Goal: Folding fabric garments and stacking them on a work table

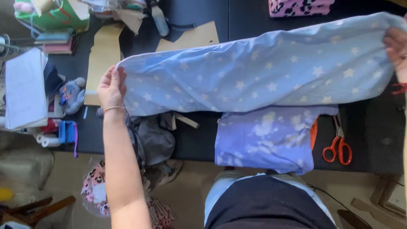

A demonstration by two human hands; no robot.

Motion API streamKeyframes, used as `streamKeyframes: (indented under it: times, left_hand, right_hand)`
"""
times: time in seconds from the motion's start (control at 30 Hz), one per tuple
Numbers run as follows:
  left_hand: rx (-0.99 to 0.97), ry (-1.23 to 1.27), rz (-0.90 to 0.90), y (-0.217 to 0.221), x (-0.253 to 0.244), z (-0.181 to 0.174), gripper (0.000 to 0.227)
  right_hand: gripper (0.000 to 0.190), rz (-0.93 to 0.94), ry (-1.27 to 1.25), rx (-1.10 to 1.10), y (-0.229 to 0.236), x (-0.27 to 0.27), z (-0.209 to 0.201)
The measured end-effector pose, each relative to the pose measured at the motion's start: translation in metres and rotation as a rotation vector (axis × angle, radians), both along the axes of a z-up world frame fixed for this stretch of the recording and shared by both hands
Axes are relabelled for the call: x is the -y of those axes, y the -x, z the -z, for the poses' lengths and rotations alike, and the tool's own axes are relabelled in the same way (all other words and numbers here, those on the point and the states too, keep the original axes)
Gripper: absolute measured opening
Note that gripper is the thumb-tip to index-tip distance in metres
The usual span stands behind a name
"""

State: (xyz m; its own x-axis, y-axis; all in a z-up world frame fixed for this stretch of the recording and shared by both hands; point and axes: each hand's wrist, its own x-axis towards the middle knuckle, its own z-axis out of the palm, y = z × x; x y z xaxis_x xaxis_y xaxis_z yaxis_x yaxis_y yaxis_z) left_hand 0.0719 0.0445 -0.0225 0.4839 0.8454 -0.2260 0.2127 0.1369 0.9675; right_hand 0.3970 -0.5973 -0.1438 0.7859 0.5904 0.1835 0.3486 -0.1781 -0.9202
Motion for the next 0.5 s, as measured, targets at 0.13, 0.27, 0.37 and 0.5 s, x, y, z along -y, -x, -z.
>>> streamKeyframes:
  times: [0.13, 0.27, 0.37, 0.5]
  left_hand:
    - [0.155, -0.163, 0.059, -0.045, -0.041, 0.115, 0.033]
    - [0.236, -0.306, -0.018, -0.058, -0.02, 0.116, 0.025]
    - [0.328, -0.297, -0.261, -0.063, -0.016, 0.093, 0.018]
    - [0.14, -0.509, -0.164, -0.067, -0.039, 0.121, 0.016]
  right_hand:
    - [0.013, 0.749, -0.152, -0.817, -0.011, -0.063, 0.009]
    - [0.024, 0.929, -0.146, -0.74, 0.014, -0.084, 0.004]
    - [0.016, 0.938, -0.19, -0.659, 0.018, -0.085, -0.006]
    - [0.01, 0.942, -0.281, -0.561, 0.011, -0.084, 0.008]
